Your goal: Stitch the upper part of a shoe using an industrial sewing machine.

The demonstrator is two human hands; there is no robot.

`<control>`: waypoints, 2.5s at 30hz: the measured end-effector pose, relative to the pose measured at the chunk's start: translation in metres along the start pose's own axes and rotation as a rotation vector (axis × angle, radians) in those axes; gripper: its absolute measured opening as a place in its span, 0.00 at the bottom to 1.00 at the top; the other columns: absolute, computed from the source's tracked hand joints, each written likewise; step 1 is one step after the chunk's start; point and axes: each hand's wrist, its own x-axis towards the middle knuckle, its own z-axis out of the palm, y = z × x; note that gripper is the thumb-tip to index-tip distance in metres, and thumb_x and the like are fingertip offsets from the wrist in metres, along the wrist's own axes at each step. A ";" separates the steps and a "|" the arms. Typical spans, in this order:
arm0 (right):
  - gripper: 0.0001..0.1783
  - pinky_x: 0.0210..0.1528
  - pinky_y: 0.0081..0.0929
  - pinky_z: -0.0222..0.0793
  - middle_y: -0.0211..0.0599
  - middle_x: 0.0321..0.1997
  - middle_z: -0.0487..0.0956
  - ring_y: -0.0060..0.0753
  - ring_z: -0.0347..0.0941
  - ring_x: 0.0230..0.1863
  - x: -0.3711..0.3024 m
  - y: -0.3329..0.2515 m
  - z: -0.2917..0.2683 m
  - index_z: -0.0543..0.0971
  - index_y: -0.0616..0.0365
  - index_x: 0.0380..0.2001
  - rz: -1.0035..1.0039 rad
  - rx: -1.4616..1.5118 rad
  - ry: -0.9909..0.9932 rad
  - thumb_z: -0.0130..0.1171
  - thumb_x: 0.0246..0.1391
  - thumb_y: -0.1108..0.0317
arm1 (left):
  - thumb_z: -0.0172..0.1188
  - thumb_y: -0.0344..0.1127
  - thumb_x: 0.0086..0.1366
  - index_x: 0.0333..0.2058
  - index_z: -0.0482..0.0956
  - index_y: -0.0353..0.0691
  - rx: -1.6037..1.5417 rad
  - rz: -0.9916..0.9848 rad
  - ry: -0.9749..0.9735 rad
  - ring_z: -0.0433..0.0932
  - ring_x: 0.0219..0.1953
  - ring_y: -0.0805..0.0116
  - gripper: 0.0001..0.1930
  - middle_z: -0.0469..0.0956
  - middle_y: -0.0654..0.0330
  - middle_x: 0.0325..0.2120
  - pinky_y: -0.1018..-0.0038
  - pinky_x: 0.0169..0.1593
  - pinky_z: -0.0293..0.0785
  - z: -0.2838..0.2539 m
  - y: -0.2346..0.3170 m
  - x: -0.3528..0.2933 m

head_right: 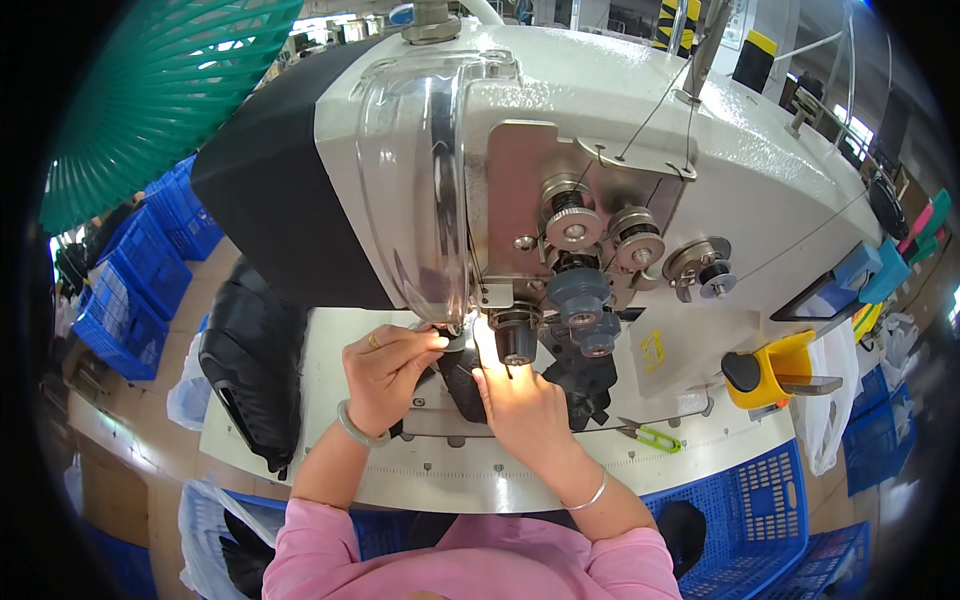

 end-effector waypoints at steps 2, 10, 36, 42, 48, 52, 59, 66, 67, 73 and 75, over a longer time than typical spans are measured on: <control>0.23 0.18 0.35 0.71 0.42 0.26 0.72 0.42 0.73 0.18 0.000 -0.002 0.000 0.73 0.56 0.57 -0.009 -0.002 0.013 0.57 0.60 0.63 | 0.69 0.22 0.47 0.33 0.85 0.39 0.011 -0.103 -0.017 0.83 0.32 0.60 0.11 0.82 0.58 0.31 0.72 0.34 0.80 0.001 0.002 -0.002; 0.23 0.19 0.34 0.72 0.43 0.28 0.73 0.42 0.75 0.19 0.003 -0.006 0.002 0.73 0.57 0.57 0.014 0.008 0.032 0.57 0.59 0.64 | 0.65 0.20 0.46 0.32 0.84 0.35 0.172 0.208 0.025 0.84 0.33 0.61 0.12 0.82 0.57 0.34 0.73 0.32 0.80 0.004 -0.001 -0.006; 0.24 0.16 0.33 0.70 0.40 0.23 0.73 0.40 0.74 0.15 0.004 -0.020 -0.002 0.72 0.58 0.57 0.099 -0.125 -0.033 0.54 0.62 0.57 | 0.65 0.19 0.47 0.31 0.84 0.37 0.009 0.072 -0.057 0.83 0.37 0.59 0.11 0.83 0.61 0.32 0.70 0.43 0.82 -0.004 -0.013 0.006; 0.23 0.16 0.35 0.69 0.39 0.17 0.72 0.41 0.72 0.13 0.009 -0.011 -0.006 0.72 0.58 0.56 0.055 -0.058 -0.028 0.54 0.61 0.58 | 0.62 0.20 0.46 0.33 0.83 0.37 0.063 0.161 -0.117 0.82 0.40 0.59 0.13 0.82 0.61 0.36 0.71 0.44 0.83 -0.008 -0.013 0.009; 0.19 0.16 0.35 0.67 0.36 0.11 0.71 0.41 0.72 0.12 0.015 -0.004 -0.005 0.78 0.57 0.48 0.022 -0.067 -0.016 0.54 0.61 0.56 | 0.60 0.22 0.49 0.34 0.82 0.37 0.137 0.213 -0.139 0.83 0.38 0.60 0.12 0.82 0.62 0.36 0.70 0.42 0.83 -0.008 -0.013 0.012; 0.15 0.16 0.36 0.67 0.37 0.12 0.72 0.42 0.71 0.12 0.022 0.005 -0.012 0.81 0.58 0.36 -0.054 -0.043 -0.019 0.54 0.61 0.57 | 0.61 0.23 0.47 0.32 0.81 0.37 0.211 0.248 -0.131 0.82 0.36 0.62 0.10 0.81 0.62 0.35 0.72 0.38 0.82 -0.007 -0.010 0.013; 0.18 0.23 0.43 0.71 0.45 0.16 0.75 0.51 0.74 0.19 0.034 0.015 -0.016 0.81 0.57 0.28 -0.002 -0.033 0.051 0.62 0.51 0.52 | 0.62 0.25 0.49 0.32 0.78 0.35 0.374 0.346 -0.194 0.78 0.30 0.67 0.09 0.77 0.60 0.31 0.74 0.34 0.80 -0.007 -0.003 0.016; 0.32 0.46 0.44 0.75 0.54 0.41 0.79 0.56 0.77 0.45 0.041 0.030 -0.003 0.80 0.59 0.41 0.362 0.130 -0.333 0.66 0.42 0.42 | 0.64 0.26 0.47 0.34 0.80 0.36 0.410 0.382 -0.170 0.80 0.29 0.64 0.12 0.78 0.60 0.31 0.73 0.33 0.79 -0.006 0.001 0.015; 0.32 0.46 0.44 0.75 0.54 0.41 0.79 0.56 0.77 0.45 0.043 0.034 -0.001 0.80 0.59 0.41 0.364 0.132 -0.331 0.66 0.42 0.42 | 0.65 0.26 0.47 0.33 0.80 0.36 0.417 0.408 -0.170 0.80 0.29 0.65 0.12 0.78 0.60 0.31 0.73 0.33 0.79 -0.007 0.001 0.015; 0.38 0.61 0.45 0.66 0.59 0.60 0.69 0.59 0.66 0.60 0.052 0.045 -0.001 0.75 0.51 0.56 0.306 0.210 -0.471 0.65 0.45 0.41 | 0.60 0.24 0.54 0.31 0.80 0.37 0.181 0.165 -0.023 0.76 0.25 0.63 0.05 0.77 0.61 0.26 0.71 0.34 0.76 -0.013 -0.012 0.017; 0.37 0.64 0.46 0.62 0.52 0.61 0.69 0.59 0.62 0.62 0.057 0.044 -0.001 0.72 0.46 0.59 0.327 0.129 -0.528 0.64 0.47 0.42 | 0.58 0.23 0.59 0.36 0.79 0.34 0.003 -0.255 -0.055 0.76 0.28 0.57 0.06 0.78 0.55 0.29 0.67 0.35 0.73 -0.014 -0.027 0.024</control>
